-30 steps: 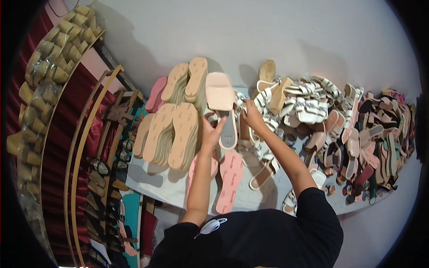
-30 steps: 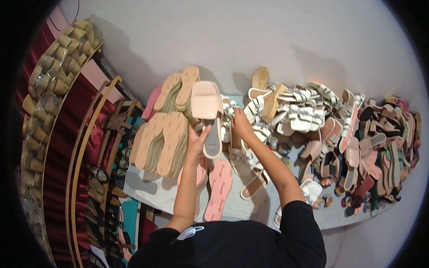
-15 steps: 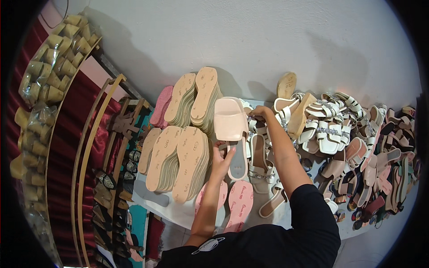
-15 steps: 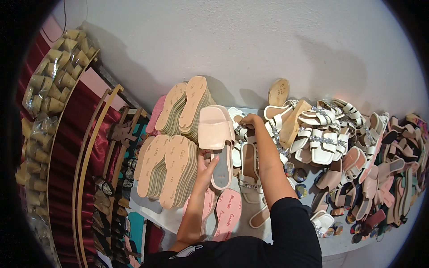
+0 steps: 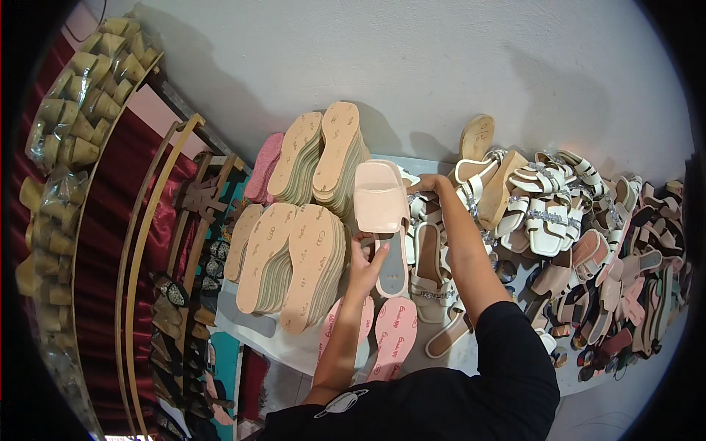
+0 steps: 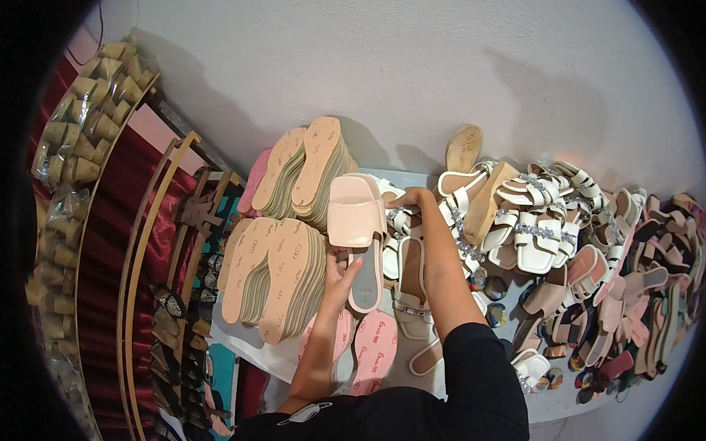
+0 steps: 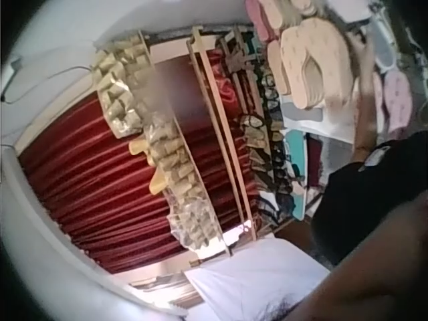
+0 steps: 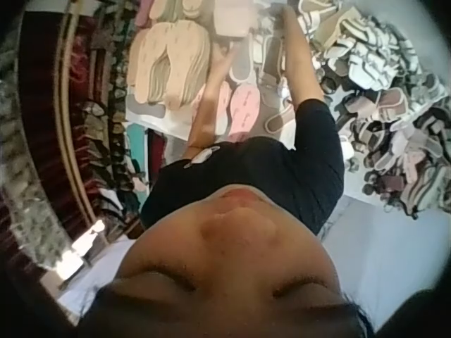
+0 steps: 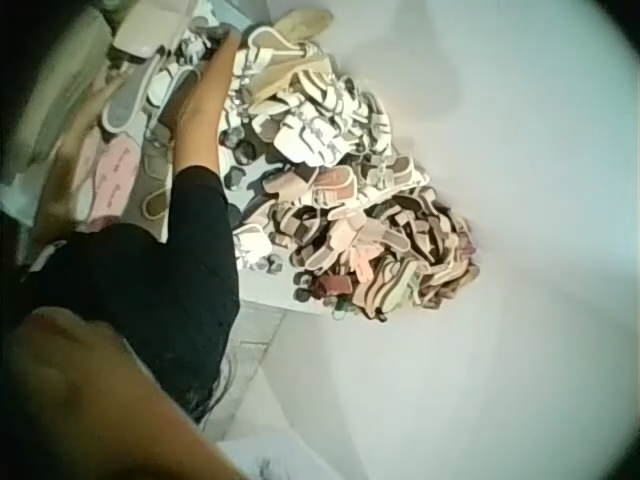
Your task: Sorting and inspecting shoe insoles and assembled sandals on a workbench.
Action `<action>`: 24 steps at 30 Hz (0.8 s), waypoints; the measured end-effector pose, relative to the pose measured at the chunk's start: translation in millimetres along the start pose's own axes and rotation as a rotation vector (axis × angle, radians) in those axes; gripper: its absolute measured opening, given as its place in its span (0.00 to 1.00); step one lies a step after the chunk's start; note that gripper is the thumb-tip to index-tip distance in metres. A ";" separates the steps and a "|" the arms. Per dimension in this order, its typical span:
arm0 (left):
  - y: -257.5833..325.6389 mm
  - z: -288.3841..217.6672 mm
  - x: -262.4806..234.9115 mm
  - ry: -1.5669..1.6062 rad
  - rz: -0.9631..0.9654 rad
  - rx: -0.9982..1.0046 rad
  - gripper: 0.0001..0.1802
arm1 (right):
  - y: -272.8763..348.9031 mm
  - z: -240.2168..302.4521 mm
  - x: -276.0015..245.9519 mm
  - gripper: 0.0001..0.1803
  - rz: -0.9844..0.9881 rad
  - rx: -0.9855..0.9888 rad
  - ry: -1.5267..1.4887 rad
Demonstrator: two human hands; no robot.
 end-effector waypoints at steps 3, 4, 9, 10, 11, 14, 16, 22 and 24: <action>1.2 5.0 -15.7 0.010 -0.005 -0.007 0.26 | 29.5 25.2 15.3 0.53 -0.093 -0.141 -0.049; 0.1 4.6 -20.4 -0.021 -0.039 0.034 0.26 | 41.7 33.6 22.0 0.53 -0.083 -0.140 -0.044; -4.8 -0.6 -12.0 -0.015 -0.065 -0.005 0.25 | 73.6 17.0 14.2 0.50 -0.394 -0.361 -0.248; -4.1 -1.7 -18.3 -0.015 -0.074 -0.004 0.25 | 88.1 27.8 18.0 0.48 -0.428 -0.432 -0.378; -3.5 0.0 -24.7 -0.028 -0.076 0.002 0.25 | 103.5 37.1 19.7 0.41 -0.483 -0.439 -0.398; -3.9 -0.7 -25.0 -0.027 -0.080 0.043 0.26 | 134.4 41.5 12.6 0.35 -0.596 -0.617 -0.639; -2.4 -15.6 -20.1 -0.050 -0.052 0.016 0.27 | 154.6 47.6 17.0 0.32 -0.717 -0.639 -0.628; 5.3 -50.5 7.2 -0.079 0.003 0.275 0.26 | 174.8 55.5 6.9 0.31 -1.115 -0.735 -1.025; 14.4 -66.7 16.5 0.010 0.053 0.179 0.25 | 182.7 58.0 -8.8 0.30 -1.228 -0.732 -1.051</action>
Point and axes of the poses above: each hand's wrist, its own y-axis away from the middle knuckle, its own x-axis out of the palm, z = x × y, the point moved 1 cm from there along -y, towards the middle knuckle, and after that the axes turned 3 degrees about y, right-handed, at the moved point
